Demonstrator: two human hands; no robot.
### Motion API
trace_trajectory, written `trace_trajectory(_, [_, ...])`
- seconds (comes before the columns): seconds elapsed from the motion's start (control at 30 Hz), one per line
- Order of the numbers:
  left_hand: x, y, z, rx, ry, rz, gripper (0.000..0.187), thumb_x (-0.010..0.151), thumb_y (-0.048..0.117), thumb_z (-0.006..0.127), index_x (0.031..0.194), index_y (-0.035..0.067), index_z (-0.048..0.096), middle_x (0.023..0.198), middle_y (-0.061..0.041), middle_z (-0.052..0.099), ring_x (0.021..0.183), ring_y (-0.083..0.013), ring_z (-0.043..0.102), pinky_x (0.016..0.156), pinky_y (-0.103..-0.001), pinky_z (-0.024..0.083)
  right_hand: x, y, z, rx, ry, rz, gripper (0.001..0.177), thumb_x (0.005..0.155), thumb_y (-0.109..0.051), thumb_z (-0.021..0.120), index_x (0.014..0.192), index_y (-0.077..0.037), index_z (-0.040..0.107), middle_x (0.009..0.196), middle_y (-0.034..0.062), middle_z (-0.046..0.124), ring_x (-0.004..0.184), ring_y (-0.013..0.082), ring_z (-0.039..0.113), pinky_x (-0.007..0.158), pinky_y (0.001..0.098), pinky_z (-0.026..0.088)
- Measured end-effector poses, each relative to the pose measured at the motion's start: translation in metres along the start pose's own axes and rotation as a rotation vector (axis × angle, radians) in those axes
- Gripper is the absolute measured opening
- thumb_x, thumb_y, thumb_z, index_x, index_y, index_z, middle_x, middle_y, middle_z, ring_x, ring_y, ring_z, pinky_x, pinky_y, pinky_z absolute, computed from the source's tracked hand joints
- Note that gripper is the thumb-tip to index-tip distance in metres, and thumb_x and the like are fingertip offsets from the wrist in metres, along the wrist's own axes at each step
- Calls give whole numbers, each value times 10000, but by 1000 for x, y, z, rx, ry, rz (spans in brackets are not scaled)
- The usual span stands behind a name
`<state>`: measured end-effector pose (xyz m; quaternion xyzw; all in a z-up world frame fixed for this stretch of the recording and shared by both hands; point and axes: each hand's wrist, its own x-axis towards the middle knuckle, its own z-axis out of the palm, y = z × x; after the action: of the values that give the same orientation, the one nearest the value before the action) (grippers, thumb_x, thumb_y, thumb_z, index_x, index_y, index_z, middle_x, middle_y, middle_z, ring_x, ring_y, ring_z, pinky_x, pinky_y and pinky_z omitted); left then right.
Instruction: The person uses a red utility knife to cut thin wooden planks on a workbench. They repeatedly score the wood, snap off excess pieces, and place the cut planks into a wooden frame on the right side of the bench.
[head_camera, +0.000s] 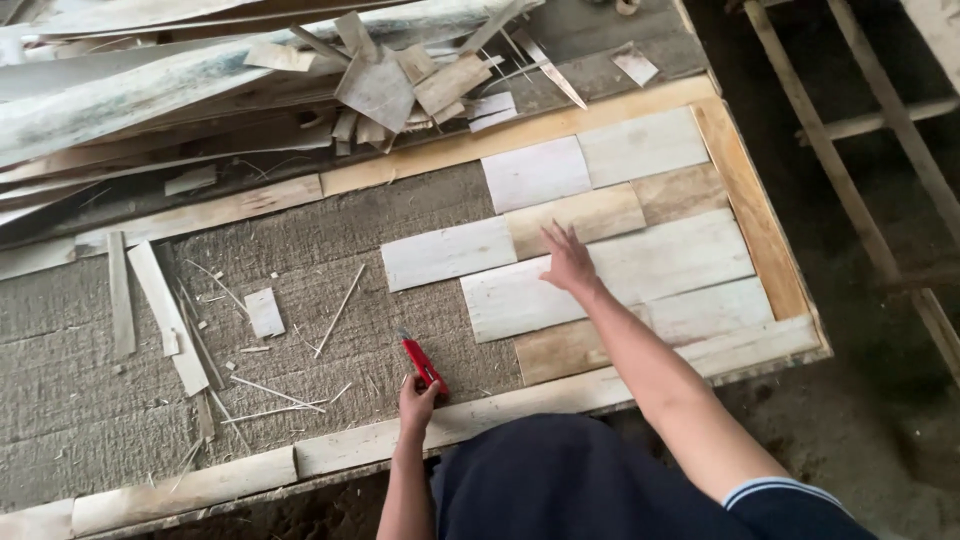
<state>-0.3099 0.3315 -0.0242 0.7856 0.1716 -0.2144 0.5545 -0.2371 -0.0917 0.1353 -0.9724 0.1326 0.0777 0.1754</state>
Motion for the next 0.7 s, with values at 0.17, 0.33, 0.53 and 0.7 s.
trace_trajectory(0.17, [3,0,-1,38,10,-11,423,818,165,879,1186,71,692,992,-145,719,808,-223,718,677,-368,612,36,11,13,-78,-158,44,1199,590,-418,953,1610,-200,359,1690,118,290,1497,503,305,1130,617,440])
trace_trajectory(0.33, [-11,28,-6,-16,-33,-20,190,864,57,758,1024,79,657,849,-81,700,755,-185,663,672,-323,571,52,14,23,-111,-403,135,1278,673,-437,964,1639,-298,139,1739,-44,-17,1579,390,28,1130,549,420])
trace_trajectory(0.53, [-17,45,-7,119,-55,-87,186,865,103,762,1017,87,658,819,-63,651,748,-196,611,692,-331,512,59,30,43,-108,-404,85,1304,692,-474,951,1649,-245,96,1737,41,-20,1562,455,18,1261,496,171])
trace_trajectory(0.7, [-25,61,-8,124,-56,-129,196,895,98,736,1071,76,652,879,-87,674,802,-219,645,730,-347,544,52,27,37,-96,-334,31,1299,675,-460,963,1644,-222,131,1732,69,30,1551,473,55,1246,526,208])
